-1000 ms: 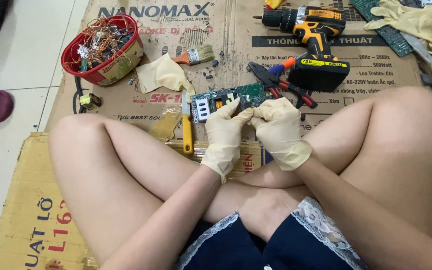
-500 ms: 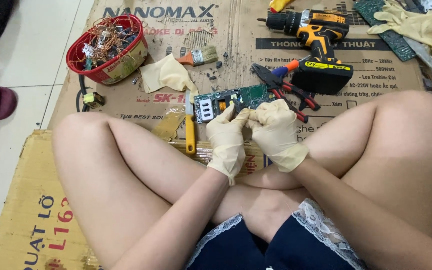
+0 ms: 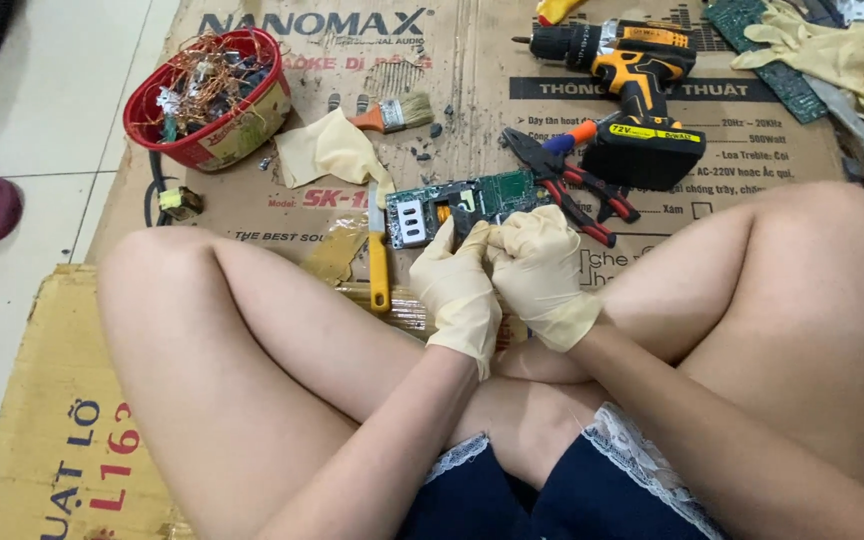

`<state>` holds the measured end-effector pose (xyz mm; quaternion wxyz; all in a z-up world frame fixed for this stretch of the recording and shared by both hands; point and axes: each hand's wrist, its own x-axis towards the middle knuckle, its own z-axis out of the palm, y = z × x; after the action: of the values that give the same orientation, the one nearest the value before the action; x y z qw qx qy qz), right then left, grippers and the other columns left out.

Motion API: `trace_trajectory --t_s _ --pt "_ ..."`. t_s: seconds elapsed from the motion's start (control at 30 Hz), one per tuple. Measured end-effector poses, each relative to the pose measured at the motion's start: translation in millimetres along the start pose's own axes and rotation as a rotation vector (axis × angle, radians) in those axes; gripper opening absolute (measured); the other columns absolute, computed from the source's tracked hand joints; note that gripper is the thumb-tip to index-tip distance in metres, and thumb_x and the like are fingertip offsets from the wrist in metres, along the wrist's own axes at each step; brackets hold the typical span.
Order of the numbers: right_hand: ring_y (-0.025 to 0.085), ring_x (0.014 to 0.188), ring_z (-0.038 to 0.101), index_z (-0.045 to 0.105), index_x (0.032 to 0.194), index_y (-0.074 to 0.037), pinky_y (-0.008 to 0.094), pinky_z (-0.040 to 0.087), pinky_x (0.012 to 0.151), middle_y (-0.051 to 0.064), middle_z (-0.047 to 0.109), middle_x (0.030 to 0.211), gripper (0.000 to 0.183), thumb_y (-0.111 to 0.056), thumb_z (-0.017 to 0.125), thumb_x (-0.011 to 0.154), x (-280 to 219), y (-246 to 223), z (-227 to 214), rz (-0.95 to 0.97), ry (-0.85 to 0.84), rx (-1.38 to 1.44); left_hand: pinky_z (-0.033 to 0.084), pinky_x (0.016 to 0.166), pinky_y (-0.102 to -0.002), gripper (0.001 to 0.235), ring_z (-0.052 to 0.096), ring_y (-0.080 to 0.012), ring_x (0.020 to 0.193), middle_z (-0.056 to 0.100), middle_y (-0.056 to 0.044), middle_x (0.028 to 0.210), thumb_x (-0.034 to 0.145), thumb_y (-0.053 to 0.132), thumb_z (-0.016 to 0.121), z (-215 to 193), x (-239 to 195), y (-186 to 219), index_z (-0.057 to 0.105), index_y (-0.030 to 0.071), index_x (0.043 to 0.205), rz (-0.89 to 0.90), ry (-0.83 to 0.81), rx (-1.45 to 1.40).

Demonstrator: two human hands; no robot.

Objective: The person sits on the floor and uses a screwdriver to remove screws from a circuit board. They then use pliers to pull out components and wires from the board, placing the removed parts on the floor.

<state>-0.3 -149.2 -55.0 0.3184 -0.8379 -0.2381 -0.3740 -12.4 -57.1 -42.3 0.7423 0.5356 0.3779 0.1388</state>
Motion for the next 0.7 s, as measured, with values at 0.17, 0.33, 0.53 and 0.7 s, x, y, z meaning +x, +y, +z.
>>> trace_trajectory --t_s 0.17,0.33,0.53,0.7 --pt "0.023 0.066 0.054 0.068 0.062 -0.02 0.028 0.048 0.067 -0.001 0.051 0.058 0.019 -0.009 0.076 0.075 0.8 3.9 -6.1 -0.003 -0.002 -0.038 0.06 0.087 -0.028 0.051 0.073 -0.0157 0.098 0.077 -0.003 0.106 0.07 0.024 0.092 18.5 4.5 -21.9 0.077 0.022 0.119 -0.008 0.012 0.148" --pt "0.022 0.068 0.054 0.066 0.061 -0.021 0.029 0.047 0.068 -0.002 0.05 0.06 0.018 -0.011 0.076 0.072 2.1 -6.3 -7.6 -0.003 -0.016 -0.061 0.059 0.09 -0.027 0.053 0.072 -0.0147 0.101 0.078 -0.005 0.111 0.072 0.024 0.091 15.7 2.4 -16.1 0.074 0.021 0.122 -0.018 0.034 0.153" --pt "0.021 0.063 0.054 0.057 0.059 -0.015 0.032 0.045 0.071 0.001 0.046 0.058 0.022 -0.009 0.072 0.074 9.3 -9.5 -14.7 -0.137 -0.03 -0.163 0.054 0.098 -0.025 0.051 0.071 -0.0207 0.109 0.076 -0.004 0.102 0.069 0.034 0.093 18.4 13.2 -31.0 0.076 0.027 0.117 0.029 0.073 0.241" --pt "0.021 0.063 0.053 0.054 0.06 -0.017 0.033 0.045 0.072 0.0 0.045 0.06 0.021 -0.011 0.069 0.073 7.6 -8.6 -10.2 -0.152 -0.072 -0.224 0.055 0.094 -0.024 0.047 0.072 -0.0122 0.094 0.076 0.011 0.09 0.06 0.044 0.095 11.4 28.0 -39.8 0.08 0.039 0.104 0.028 0.1 0.428"
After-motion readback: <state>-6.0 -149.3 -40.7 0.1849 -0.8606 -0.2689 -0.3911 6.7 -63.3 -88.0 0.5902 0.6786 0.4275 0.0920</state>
